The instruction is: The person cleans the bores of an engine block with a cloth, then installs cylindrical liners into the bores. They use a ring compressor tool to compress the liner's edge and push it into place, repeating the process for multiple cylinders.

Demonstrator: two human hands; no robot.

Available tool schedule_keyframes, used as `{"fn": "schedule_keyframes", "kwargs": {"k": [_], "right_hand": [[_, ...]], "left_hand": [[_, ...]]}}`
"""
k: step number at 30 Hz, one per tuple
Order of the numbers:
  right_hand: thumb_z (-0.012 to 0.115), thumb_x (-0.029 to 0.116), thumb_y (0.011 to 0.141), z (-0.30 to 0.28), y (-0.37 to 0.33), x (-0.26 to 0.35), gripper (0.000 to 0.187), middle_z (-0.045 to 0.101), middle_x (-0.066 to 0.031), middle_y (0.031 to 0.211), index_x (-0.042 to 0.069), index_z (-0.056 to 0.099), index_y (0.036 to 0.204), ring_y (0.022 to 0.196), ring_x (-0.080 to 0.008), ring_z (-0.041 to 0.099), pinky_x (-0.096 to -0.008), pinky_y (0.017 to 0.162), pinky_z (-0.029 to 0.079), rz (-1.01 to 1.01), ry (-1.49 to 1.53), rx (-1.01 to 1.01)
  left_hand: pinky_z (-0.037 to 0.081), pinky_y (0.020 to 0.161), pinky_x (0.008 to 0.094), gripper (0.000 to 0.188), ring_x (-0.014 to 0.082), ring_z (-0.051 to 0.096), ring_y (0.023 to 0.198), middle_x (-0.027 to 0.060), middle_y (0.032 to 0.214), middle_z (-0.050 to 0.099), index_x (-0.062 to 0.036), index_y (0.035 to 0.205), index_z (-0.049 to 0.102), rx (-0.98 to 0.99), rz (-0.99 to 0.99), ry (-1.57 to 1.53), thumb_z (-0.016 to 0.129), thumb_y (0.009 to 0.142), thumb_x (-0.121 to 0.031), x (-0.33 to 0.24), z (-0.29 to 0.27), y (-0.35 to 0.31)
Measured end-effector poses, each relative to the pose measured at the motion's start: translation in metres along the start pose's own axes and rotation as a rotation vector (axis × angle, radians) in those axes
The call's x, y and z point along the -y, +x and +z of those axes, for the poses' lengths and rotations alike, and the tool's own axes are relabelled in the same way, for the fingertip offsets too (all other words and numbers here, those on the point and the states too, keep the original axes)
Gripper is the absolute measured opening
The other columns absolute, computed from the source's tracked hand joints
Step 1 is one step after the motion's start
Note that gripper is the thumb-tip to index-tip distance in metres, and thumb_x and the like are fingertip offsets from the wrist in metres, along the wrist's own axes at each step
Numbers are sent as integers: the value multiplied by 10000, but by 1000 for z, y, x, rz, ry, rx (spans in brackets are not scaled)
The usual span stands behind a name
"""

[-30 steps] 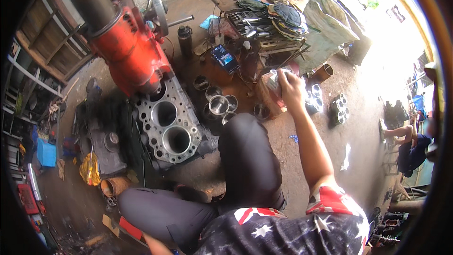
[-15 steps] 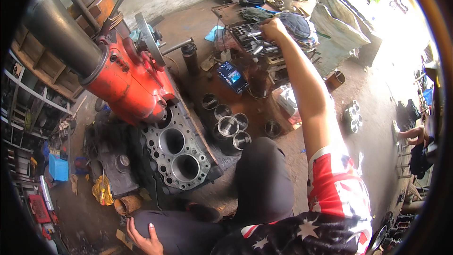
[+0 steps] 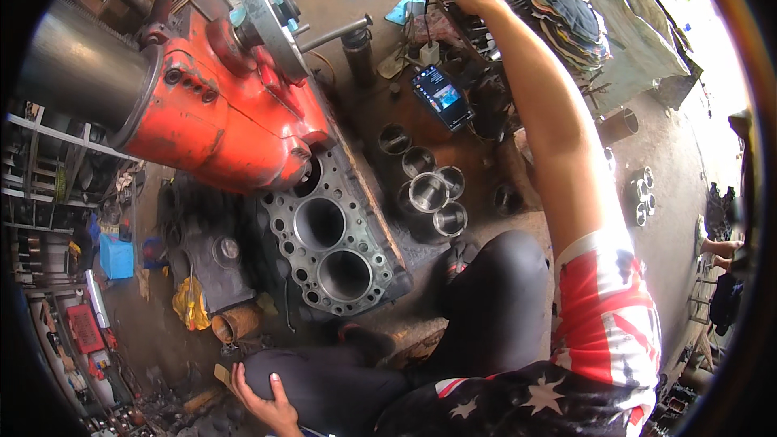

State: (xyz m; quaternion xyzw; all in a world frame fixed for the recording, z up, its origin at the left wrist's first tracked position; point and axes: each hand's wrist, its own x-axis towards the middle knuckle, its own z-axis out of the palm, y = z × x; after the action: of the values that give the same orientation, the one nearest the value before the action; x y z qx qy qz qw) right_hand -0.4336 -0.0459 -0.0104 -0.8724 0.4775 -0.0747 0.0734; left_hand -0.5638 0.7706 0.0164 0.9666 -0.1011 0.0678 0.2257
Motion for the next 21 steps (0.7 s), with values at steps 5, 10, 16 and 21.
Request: {"fn": "schedule_keyframes", "kwargs": {"k": [5, 10, 16, 21], "right_hand": [[676, 293, 905, 2, 18, -25, 344, 731, -220, 1202, 12, 778, 1076, 1160, -374, 697, -435, 999, 553, 45, -17, -91], [802, 343, 850, 15, 31, -45, 381, 744, -199, 1174, 28, 789, 1064, 1112, -338, 720, -422, 938, 580, 76, -13, -144], [678, 170, 861, -33, 8, -46, 297, 745, -273, 1090, -35, 765, 1056, 1047, -396, 736, -453, 935, 581, 30, 140, -192], [899, 241, 655, -114, -95, -17, 366, 777, -194, 925, 22, 815, 936, 875, -317, 744, -401, 877, 581, -227, 495, -470]], "left_hand": [[366, 1151, 546, 603, 433, 498, 1354, 240, 1449, 539, 34, 1392, 544, 19, 51, 55, 699, 906, -288, 10, 3, 0], [355, 1159, 543, 606, 434, 499, 1354, 242, 1443, 543, 39, 1378, 553, 14, 65, 59, 720, 877, -258, 13, 3, -2], [363, 1152, 540, 600, 433, 510, 1334, 241, 1431, 548, 42, 1364, 562, -5, 74, 58, 719, 882, -278, 13, 4, -4], [389, 1134, 518, 576, 421, 529, 1306, 231, 1389, 569, 30, 1359, 572, -24, 81, -8, 746, 873, -227, 9, 4, -4]]}}
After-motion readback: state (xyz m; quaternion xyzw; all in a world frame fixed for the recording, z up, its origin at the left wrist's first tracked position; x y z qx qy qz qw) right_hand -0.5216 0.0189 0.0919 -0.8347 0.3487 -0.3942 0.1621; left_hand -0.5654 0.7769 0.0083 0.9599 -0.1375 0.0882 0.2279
